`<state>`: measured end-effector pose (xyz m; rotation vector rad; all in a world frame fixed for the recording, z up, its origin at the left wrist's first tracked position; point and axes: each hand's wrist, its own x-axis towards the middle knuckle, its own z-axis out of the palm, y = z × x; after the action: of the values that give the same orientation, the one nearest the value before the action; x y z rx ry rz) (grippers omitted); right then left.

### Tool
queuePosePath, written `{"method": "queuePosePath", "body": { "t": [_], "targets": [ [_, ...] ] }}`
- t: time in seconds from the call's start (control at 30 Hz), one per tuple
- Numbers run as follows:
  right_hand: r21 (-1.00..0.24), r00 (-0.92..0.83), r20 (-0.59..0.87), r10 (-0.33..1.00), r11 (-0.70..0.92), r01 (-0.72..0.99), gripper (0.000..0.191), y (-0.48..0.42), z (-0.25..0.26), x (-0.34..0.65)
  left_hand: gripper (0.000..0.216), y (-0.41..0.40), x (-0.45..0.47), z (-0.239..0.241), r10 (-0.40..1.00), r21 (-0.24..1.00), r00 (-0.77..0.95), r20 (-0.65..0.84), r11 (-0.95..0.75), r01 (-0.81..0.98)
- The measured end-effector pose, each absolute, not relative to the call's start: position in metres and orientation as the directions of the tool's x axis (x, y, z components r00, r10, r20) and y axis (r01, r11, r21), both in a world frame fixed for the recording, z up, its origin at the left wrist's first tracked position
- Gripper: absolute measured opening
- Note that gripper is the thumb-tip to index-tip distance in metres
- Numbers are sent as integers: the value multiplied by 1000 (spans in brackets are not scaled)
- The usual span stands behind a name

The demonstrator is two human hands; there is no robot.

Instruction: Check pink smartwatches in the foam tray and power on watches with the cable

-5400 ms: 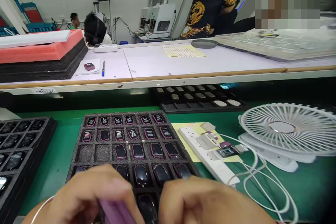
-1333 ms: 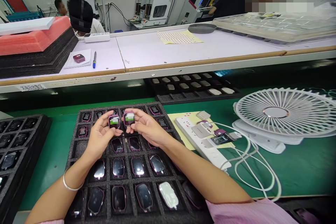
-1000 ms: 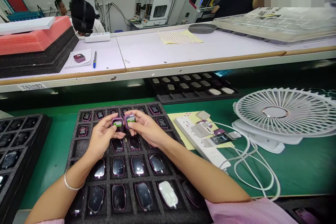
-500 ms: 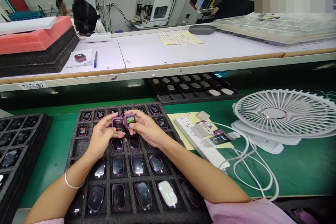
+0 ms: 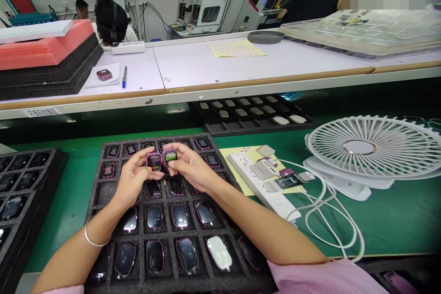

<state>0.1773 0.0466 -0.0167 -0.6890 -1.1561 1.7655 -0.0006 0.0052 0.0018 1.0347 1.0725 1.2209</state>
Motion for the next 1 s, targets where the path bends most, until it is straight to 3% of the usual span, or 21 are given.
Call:
{"method": "queuePosePath", "body": {
  "t": [0.27,1.0],
  "targets": [
    [-907,-452,22,892,-173,-385,42,46,-16,177,52,5,-1,2,997,974,42,-60,68,-214],
    [-867,-471,48,881,-198,-458,34,48,-2,173,48,6,-2,14,1000,949,5,-23,23,-313]
  ]
}}
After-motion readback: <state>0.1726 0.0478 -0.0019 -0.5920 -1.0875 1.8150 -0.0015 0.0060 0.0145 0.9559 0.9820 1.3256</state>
